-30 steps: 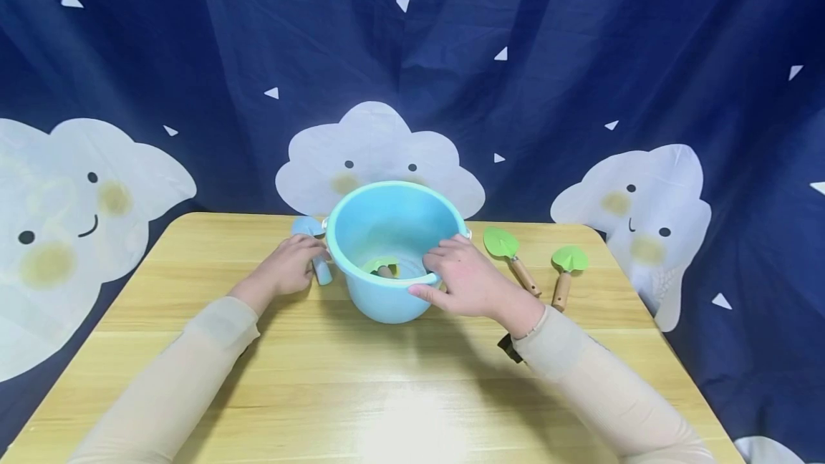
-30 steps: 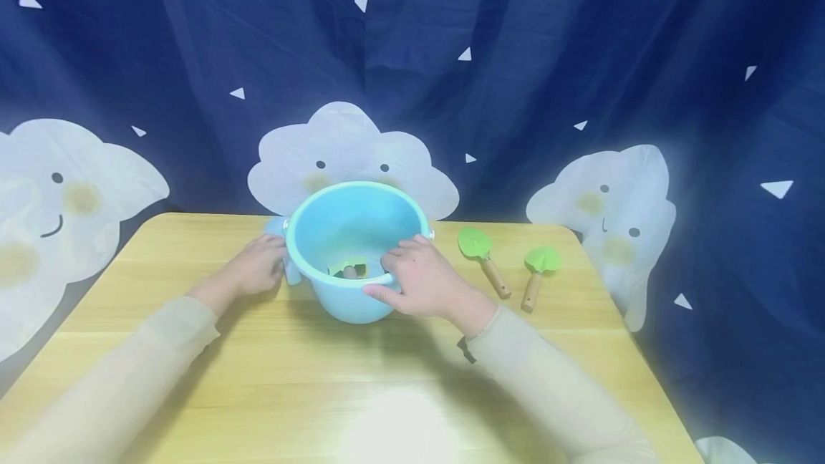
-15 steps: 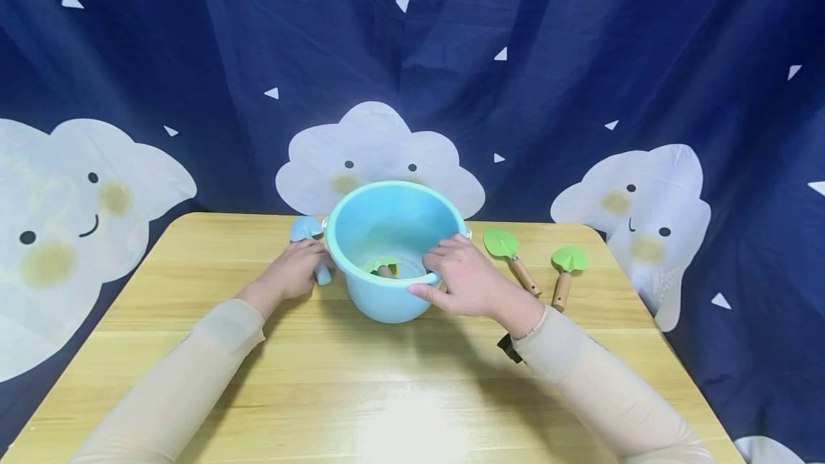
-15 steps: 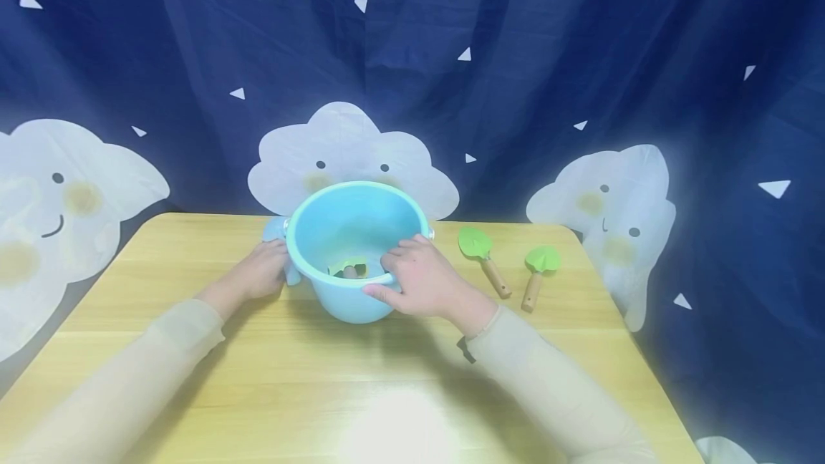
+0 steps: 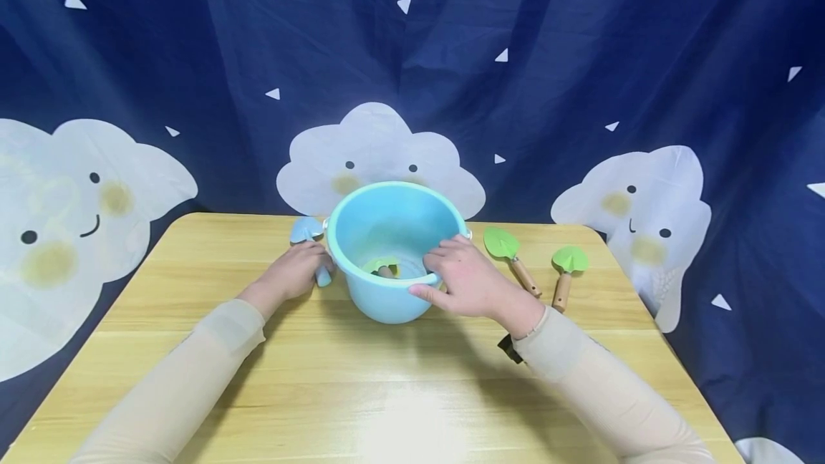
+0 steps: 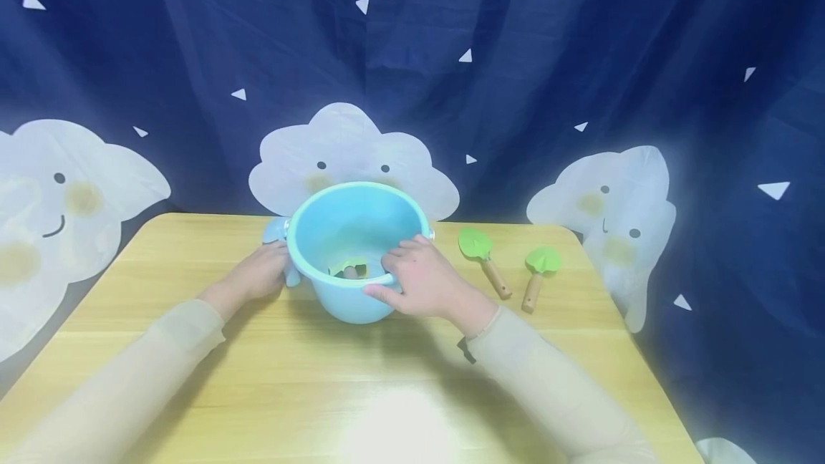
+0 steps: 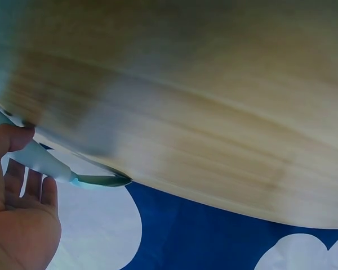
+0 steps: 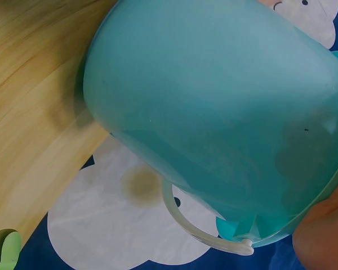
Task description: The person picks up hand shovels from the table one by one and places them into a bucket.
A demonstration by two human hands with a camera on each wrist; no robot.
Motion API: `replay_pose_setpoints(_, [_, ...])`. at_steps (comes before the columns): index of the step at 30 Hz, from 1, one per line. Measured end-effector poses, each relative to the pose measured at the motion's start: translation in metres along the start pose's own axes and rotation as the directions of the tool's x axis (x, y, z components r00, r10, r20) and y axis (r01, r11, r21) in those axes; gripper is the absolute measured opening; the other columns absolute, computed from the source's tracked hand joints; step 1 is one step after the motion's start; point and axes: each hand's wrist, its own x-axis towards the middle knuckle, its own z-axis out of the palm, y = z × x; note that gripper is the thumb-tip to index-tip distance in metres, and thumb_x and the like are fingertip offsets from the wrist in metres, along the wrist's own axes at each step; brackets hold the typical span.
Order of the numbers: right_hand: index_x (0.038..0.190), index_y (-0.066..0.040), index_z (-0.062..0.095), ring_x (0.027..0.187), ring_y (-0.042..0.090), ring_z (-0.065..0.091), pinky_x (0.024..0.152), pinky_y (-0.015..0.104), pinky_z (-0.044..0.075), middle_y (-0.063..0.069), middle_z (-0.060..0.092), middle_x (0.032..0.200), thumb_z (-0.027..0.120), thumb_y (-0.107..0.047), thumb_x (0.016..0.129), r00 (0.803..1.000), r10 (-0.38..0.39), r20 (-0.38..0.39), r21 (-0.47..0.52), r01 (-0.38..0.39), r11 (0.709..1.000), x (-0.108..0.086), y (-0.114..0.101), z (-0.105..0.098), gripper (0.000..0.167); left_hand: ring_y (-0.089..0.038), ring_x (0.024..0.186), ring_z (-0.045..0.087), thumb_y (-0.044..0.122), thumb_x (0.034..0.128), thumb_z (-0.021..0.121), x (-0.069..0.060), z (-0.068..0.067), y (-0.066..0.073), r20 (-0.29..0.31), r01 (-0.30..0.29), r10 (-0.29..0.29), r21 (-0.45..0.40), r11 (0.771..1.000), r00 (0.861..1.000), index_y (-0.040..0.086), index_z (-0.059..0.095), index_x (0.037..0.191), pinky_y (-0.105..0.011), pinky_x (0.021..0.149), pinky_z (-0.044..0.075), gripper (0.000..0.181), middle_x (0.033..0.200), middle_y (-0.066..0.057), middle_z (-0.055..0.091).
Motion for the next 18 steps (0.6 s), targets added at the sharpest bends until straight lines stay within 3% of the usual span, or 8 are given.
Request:
replay_pose_setpoints(5, [0.072, -0.016, 0.050, 0.067, 0.014, 0.037, 0.074, 0.034, 0.033, -0.008, 0.042, 0.067, 0.021, -0.073, 0.098, 1.000, 0.009, 0.008, 0.001, -0.009, 1.000, -0.0004, 0.0001, 0.0004, 0.069, -0.030, 0.111, 0.063, -0.018, 0.0743, 0.062, -0.0019, -0.0019, 0.0013, 0.000, -0.013, 0.013, -0.008, 1.000, 1.000, 0.014, 0.075, 0.089, -0.049, 0.108, 0.039, 0.037, 0.099, -0.003, 0.072])
replay_pose_setpoints(12, [0.072, -0.015, 0.051, 0.067, 0.014, 0.038, 0.075, 0.034, 0.033, -0.008, 0.042, 0.067, 0.021, -0.072, 0.098, 1.000, 0.012, 0.009, 0.004, -0.012, 1.000, -0.0008, 0.0002, 0.0009, 0.070, -0.029, 0.105, 0.064, -0.007, 0.0805, 0.070, -0.0057, -0.0058, 0.0047, -0.002, -0.027, 0.027, -0.025, 0.999, 1.000, 0.014, 0.076, 0.088, -0.047, 0.101, 0.043, 0.024, 0.095, 0.000, 0.072])
replay_pose_setpoints(18, [0.072, -0.014, 0.053, 0.067, 0.014, 0.038, 0.075, 0.034, 0.033, -0.009, 0.042, 0.068, 0.022, -0.072, 0.098, 1.000, 0.007, 0.007, 0.004, -0.007, 1.000, -0.0011, 0.0003, 0.0008, 0.070, -0.028, 0.109, 0.063, -0.009, 0.0743, 0.068, -0.0085, -0.0103, 0.0074, 0.003, -0.010, 0.010, -0.039, 0.999, 1.000, 0.015, 0.074, 0.088, -0.046, 0.104, 0.042, 0.028, 0.096, 0.000, 0.071])
